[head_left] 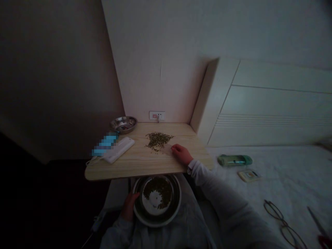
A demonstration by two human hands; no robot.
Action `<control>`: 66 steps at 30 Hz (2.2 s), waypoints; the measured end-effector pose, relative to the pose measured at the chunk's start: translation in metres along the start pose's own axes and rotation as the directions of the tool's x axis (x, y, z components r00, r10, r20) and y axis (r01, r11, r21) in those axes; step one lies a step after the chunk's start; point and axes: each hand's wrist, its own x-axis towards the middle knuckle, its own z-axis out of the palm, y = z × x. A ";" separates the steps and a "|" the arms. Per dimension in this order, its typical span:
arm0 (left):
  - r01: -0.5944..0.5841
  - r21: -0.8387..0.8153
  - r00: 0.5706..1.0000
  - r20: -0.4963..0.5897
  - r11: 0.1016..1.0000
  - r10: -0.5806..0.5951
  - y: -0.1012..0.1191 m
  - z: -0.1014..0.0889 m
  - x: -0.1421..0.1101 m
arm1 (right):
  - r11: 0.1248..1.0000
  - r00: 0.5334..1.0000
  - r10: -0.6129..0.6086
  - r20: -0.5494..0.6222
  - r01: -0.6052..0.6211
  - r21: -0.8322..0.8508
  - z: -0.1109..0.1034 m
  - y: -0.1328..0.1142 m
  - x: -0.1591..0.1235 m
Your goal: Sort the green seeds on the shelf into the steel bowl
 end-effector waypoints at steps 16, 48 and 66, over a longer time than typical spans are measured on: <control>0.032 -0.054 0.999 0.006 0.998 -0.032 -0.005 -0.013 0.004 | 0.998 0.996 -0.051 0.077 0.049 0.029 0.017 -0.007 -0.006; 0.003 -0.037 0.999 -0.044 0.999 -0.004 0.006 -0.010 -0.002 | 0.952 0.955 -0.165 0.247 0.219 -0.214 0.041 -0.031 0.017; -0.060 0.072 0.996 -0.059 0.996 0.064 0.005 -0.012 -0.001 | 0.935 0.838 -0.300 0.456 0.352 -0.032 0.054 -0.053 0.034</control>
